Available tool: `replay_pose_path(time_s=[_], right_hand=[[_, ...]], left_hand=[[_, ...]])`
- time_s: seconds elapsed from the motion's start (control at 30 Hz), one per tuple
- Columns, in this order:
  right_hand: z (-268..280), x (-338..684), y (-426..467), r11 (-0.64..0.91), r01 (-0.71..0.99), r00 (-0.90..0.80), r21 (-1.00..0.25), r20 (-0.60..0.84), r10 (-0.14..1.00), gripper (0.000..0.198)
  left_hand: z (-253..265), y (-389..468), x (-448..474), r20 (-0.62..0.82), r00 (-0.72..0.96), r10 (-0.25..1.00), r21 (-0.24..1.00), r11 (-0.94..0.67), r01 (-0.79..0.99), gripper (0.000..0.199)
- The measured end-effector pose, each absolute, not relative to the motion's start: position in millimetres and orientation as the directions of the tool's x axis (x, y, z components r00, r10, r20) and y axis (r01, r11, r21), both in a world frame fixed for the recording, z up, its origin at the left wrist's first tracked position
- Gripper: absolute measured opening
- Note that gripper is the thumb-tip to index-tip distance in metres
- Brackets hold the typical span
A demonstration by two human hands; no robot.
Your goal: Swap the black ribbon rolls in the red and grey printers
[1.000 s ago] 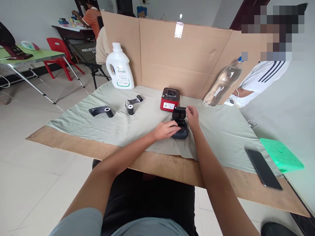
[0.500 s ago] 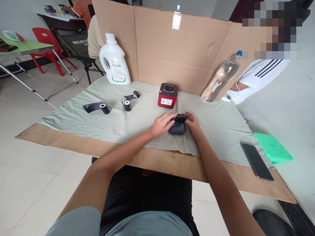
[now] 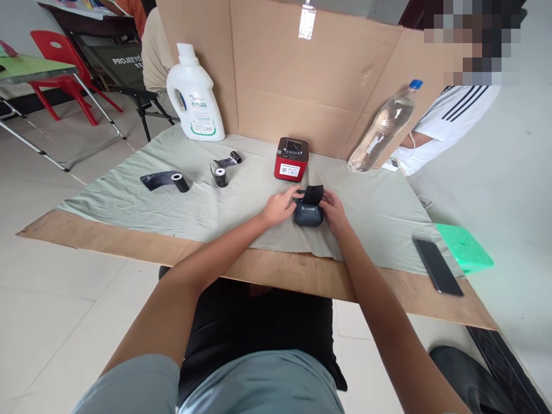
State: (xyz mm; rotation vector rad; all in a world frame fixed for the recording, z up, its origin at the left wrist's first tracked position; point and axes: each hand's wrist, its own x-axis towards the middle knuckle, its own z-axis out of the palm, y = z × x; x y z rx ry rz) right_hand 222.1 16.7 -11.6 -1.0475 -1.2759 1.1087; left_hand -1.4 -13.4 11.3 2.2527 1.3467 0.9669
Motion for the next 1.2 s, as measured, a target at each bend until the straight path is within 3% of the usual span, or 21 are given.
replay_pose_path(time_s=[0.1,0.17,0.27,0.4,0.5,0.63,0.77,0.87,1.0,1.2], right_hand=[[-12.3,212.4,-2.1,0.268,0.126,0.214,-0.955,0.290,0.933,0.043],[-11.8,207.2,-15.2,0.278,0.253,0.266,-0.927,0.342,0.901,0.041],[-9.1,198.4,-32.3,0.239,0.416,0.216,-0.878,0.350,0.912,0.060],[2.6,179.7,-48.2,0.186,0.723,0.103,-0.665,0.370,0.923,0.112],[17.9,165.6,-55.4,0.076,0.869,0.104,-0.488,0.331,0.938,0.125],[32.0,159.1,-61.1,-0.003,0.910,0.112,-0.416,0.240,0.964,0.128],[29.0,170.9,-49.5,0.070,0.871,0.084,-0.487,0.287,0.954,0.127],[27.1,186.7,-16.9,0.081,0.824,0.166,-0.561,0.375,0.912,0.125],[32.5,203.5,48.3,-0.055,0.772,0.358,-0.634,0.360,0.862,0.123],[29.6,213.4,116.5,-0.158,0.795,0.416,-0.585,0.337,0.845,0.124]], left_hand=[[12.1,-20.2,-4.2,0.410,0.397,0.821,0.488,-0.565,0.665,0.068],[11.8,-21.9,-4.5,0.424,0.476,0.771,0.365,-0.626,0.689,0.065],[11.0,-19.8,-3.9,0.380,0.514,0.769,0.283,-0.626,0.727,0.062],[12.3,-14.7,-7.8,0.385,0.397,0.833,0.411,-0.540,0.735,0.062],[15.9,-12.9,-15.0,0.415,0.250,0.875,0.554,-0.462,0.693,0.064],[18.7,-9.9,-21.3,0.374,0.162,0.913,0.631,-0.378,0.678,0.068],[10.3,-6.5,-15.0,0.323,0.152,0.934,0.469,-0.297,0.832,0.063],[-2.7,-3.7,-7.3,0.223,0.231,0.947,0.395,-0.305,0.867,0.059],[-17.1,2.1,-4.0,0.113,0.332,0.937,0.521,-0.340,0.783,0.062],[-22.1,-0.2,-8.0,0.141,0.365,0.920,0.567,-0.377,0.732,0.068]])
